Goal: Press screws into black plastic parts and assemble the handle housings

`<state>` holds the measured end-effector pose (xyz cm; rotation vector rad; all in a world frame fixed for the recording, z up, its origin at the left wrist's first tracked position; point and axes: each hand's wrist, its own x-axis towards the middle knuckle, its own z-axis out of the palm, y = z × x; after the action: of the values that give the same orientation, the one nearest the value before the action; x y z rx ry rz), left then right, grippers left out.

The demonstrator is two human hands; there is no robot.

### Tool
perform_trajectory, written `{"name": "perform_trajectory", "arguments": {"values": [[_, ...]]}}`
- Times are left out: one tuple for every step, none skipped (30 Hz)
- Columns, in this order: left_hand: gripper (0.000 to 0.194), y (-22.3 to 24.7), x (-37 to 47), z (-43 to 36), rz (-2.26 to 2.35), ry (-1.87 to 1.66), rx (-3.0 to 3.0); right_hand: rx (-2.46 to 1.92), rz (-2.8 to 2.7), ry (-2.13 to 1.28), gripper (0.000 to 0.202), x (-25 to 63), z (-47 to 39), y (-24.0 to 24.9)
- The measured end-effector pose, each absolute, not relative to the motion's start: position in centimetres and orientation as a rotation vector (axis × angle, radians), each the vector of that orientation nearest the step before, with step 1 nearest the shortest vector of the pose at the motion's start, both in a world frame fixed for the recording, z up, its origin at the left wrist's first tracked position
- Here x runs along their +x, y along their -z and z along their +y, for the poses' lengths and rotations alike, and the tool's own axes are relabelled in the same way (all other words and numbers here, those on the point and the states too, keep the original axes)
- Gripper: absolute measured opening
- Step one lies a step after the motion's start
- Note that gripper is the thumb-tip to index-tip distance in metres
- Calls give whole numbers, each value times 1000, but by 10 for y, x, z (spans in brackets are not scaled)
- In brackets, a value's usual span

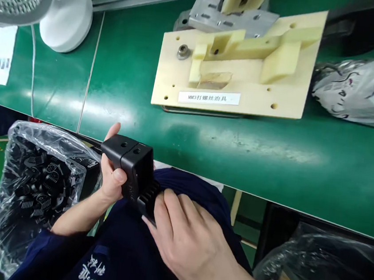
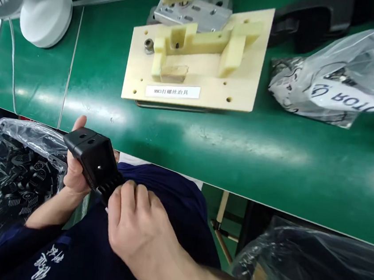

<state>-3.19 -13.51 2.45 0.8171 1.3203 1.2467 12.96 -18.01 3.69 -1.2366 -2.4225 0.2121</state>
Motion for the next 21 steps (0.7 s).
{"name": "perform_trajectory", "arguments": {"values": [[105, -24, -32, -133, 1296, -1245, 802, -1168, -2378, -178, 16, 132, -181, -36], [104, -24, -32, -130, 1275, -1247, 794, -1075, -2332, -154, 18, 134, -181, -33], [104, -23, -33, -129, 1259, -1239, 791, -977, -2292, -144, 20, 136, -180, -30], [103, -22, -34, -128, 1250, -1218, 782, -889, -2258, -144, 21, 139, -178, -27], [101, -22, -34, -129, 1243, -1184, 766, -829, -2232, -152, 21, 142, -175, -24], [98, -22, -35, -130, 1241, -1140, 738, -792, -2209, -157, 20, 145, -170, -22], [93, -22, -34, -132, 1246, -1094, 697, -782, -2177, -149, 19, 148, -163, -21], [86, -23, -32, -135, 1256, -1056, 649, -800, -2141, -128, 20, 151, -155, -20], [78, -24, -30, -138, 1274, -1024, 596, -839, -2103, -100, 23, 153, -146, -21], [71, -25, -26, -140, 1292, -999, 538, -888, -2061, -71, 27, 155, -137, -22], [63, -27, -21, -142, 1310, -985, 476, -945, -2022, -52, 34, 157, -128, -24], [57, -28, -17, -142, 1319, -981, 408, -1007, -1982, -52, 42, 157, -122, -26], [52, -29, -12, -140, 1313, -979, 337, -1068, -1937, -79, 50, 158, -118, -28], [50, -30, -8, -135, 1287, -972, 268, -1120, -1884, -135, 58, 157, -117, -30], [50, -31, -5, -129, 1245, -968, 213, -1166, -1824, -227, 63, 156, -120, -31], [51, -32, -3, -122, 1191, -975, 175, -1206, -1759, -350, 66, 155, -125, -31], [52, -33, -2, -114, 1135, -997, 155, -1236, -1699, -495, 66, 153, -132, -31], [52, -34, -1, -106, 1086, -1033, 153, -1258, -1657, -644, 65, 151, -141, -30], [51, -35, -1, -99, 1054, -1076, 168, -1271, -1634, -769, 65, 148, -150, -28], [51, -37, 1, -94, 1048, -1113, 198, -1283, -1630, -860, 68, 145, -158, -27], [53, -38, 3, -92, 1066, -1114, 246, -1295, -1631, -913, 73, 141, -166, -26]]}}
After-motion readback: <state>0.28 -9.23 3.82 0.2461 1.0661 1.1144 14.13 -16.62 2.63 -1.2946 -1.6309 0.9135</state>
